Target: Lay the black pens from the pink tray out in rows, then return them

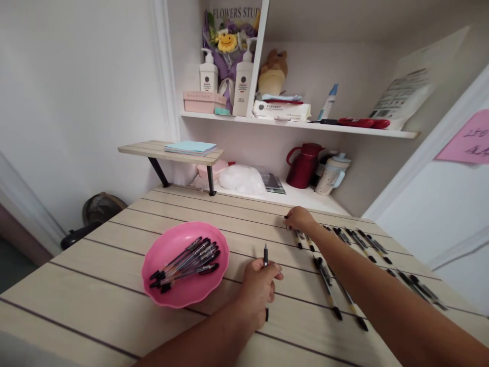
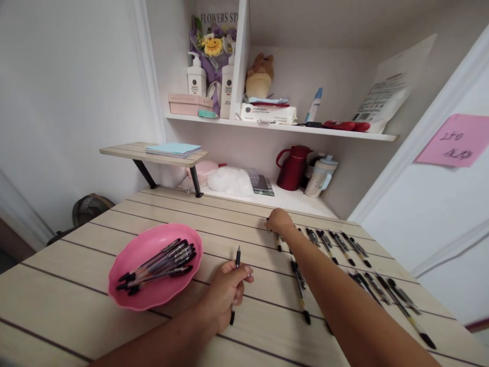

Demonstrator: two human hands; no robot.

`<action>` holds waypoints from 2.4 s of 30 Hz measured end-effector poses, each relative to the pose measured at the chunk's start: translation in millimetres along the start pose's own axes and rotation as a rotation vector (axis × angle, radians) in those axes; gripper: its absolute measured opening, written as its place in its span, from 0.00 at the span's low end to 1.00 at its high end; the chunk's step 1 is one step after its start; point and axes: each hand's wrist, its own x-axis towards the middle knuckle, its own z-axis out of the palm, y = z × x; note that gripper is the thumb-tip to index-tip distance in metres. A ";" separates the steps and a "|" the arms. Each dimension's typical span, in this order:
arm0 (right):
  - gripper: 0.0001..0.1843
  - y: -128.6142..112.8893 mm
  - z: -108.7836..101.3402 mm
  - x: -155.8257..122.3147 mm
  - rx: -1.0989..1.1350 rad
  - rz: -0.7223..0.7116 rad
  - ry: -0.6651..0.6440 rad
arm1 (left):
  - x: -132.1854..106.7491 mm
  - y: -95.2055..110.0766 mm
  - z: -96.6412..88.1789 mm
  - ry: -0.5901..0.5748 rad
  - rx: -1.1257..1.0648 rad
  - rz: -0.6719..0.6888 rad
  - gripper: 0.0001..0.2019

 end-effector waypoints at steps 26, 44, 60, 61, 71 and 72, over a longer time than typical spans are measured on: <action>0.13 18.5 -19.0 -3.2 -0.086 0.115 0.004 | -2.4 3.5 3.1 -0.018 0.030 0.006 0.08; 0.08 -21.9 -1.6 -165.4 0.513 -0.373 -0.072 | 4.9 4.8 -3.2 -0.001 -0.186 0.032 0.11; 0.10 10.5 2.6 -80.3 -0.258 -0.098 0.040 | 1.7 8.4 -0.5 0.015 -0.031 0.033 0.12; 0.10 10.0 4.2 -77.5 -0.267 -0.095 0.037 | 1.8 8.1 -0.6 0.011 -0.031 0.037 0.12; 0.11 9.0 13.1 -60.1 -0.318 -0.048 -0.008 | 4.9 5.3 -0.5 -0.008 -0.005 0.037 0.09; 0.11 8.8 13.7 -59.2 -0.320 -0.045 -0.010 | 5.2 5.1 -0.5 -0.009 -0.005 0.036 0.09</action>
